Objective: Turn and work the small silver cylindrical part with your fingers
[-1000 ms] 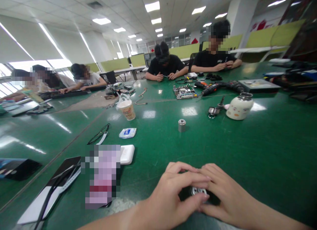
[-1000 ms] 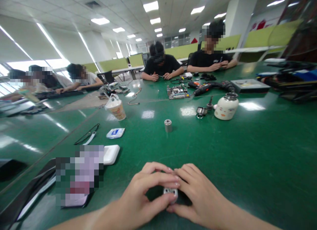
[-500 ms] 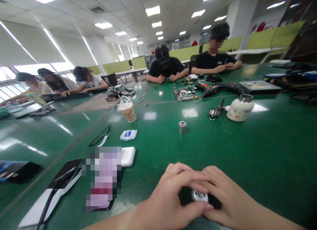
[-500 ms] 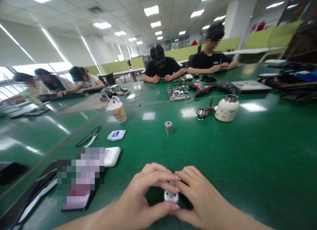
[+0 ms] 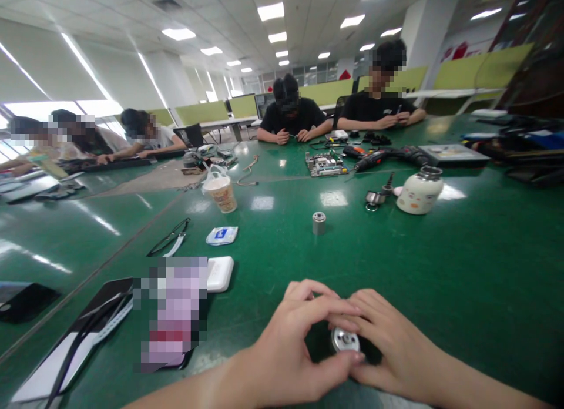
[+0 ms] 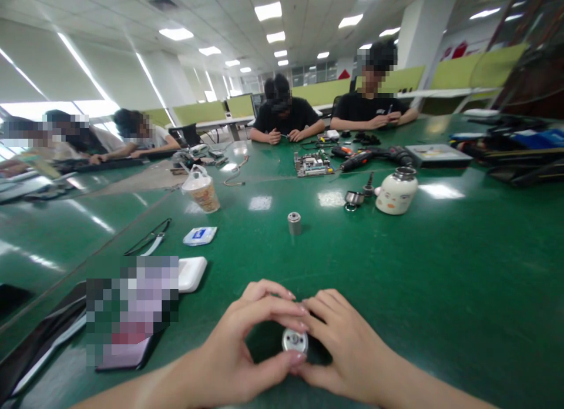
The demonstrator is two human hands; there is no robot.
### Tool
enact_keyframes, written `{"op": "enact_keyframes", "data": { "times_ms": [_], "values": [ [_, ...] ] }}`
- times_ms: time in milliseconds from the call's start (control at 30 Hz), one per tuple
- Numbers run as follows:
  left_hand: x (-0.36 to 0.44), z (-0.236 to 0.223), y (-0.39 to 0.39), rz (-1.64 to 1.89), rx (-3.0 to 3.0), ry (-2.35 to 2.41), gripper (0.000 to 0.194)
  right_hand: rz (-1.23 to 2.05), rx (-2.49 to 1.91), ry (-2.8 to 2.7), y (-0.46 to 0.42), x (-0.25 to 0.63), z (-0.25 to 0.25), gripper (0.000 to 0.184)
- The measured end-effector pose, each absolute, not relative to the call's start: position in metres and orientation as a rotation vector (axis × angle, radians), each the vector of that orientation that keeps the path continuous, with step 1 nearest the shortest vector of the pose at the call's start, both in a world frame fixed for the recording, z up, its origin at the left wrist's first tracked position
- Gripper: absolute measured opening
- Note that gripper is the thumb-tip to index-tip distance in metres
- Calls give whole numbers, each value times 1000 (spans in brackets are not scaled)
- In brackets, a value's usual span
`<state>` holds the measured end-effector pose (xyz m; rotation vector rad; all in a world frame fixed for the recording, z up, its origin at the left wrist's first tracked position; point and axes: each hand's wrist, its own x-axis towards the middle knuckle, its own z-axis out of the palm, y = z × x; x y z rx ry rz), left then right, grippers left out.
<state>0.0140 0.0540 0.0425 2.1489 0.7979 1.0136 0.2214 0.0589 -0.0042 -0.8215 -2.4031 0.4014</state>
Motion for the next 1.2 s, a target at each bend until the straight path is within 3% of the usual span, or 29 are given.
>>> {"op": "enact_keyframes", "data": {
  "times_ms": [333, 467, 667, 967, 1200],
  "values": [
    [14, 43, 56, 1084, 2182, 863, 24, 391, -828, -2449, 61, 222, -5, 40],
    [8, 39, 67, 1243, 2144, 1213, 15, 373, -863, -2434, 60, 223, -7, 35],
    [-2, 8, 91, 947, 2262, 1500, 23, 351, -889, -2469, 58, 223, -5, 35],
    [6, 19, 72, 1195, 2050, 1102, 15, 302, -866, -2509, 60, 222, -5, 37],
    [19, 33, 43, 1145, 2094, 840, 16, 361, -847, -2474, 59, 223, -5, 37]
  ]
}}
